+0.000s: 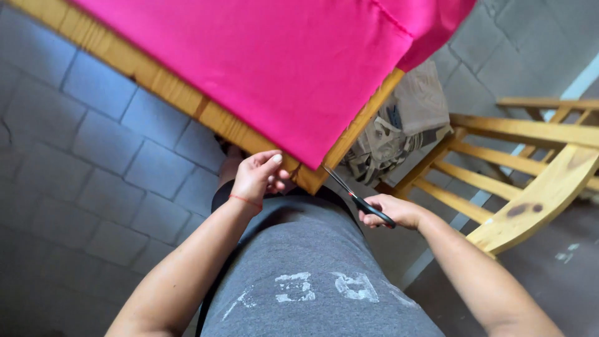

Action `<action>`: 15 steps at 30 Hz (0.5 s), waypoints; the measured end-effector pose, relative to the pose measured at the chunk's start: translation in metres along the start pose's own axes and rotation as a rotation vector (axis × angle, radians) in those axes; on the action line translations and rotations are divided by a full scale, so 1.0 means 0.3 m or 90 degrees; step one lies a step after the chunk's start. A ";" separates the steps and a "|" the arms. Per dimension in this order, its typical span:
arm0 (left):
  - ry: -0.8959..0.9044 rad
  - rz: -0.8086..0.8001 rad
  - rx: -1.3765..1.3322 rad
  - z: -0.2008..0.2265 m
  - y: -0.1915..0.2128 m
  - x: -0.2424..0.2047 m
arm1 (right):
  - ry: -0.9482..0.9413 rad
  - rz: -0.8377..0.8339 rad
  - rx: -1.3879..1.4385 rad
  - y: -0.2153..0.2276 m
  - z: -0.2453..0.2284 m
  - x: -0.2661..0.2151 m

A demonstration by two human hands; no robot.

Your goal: The person marks a line on a large piece of pink fabric using a blue pen. Then, they use a pair of scissors to cut the fabric along the marked line.

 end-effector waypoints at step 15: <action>-0.087 0.067 -0.079 0.020 -0.262 0.008 | 0.064 -0.034 0.010 0.070 -0.019 -0.002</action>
Point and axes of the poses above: each hand's wrist, its own x-axis towards the middle knuckle, its own y-axis out of the back of the hand, z = x × y, the point moved 8 cm from there along x, towards the middle knuckle, and after that the axes turned 6 degrees about x, right-handed, at the moved point
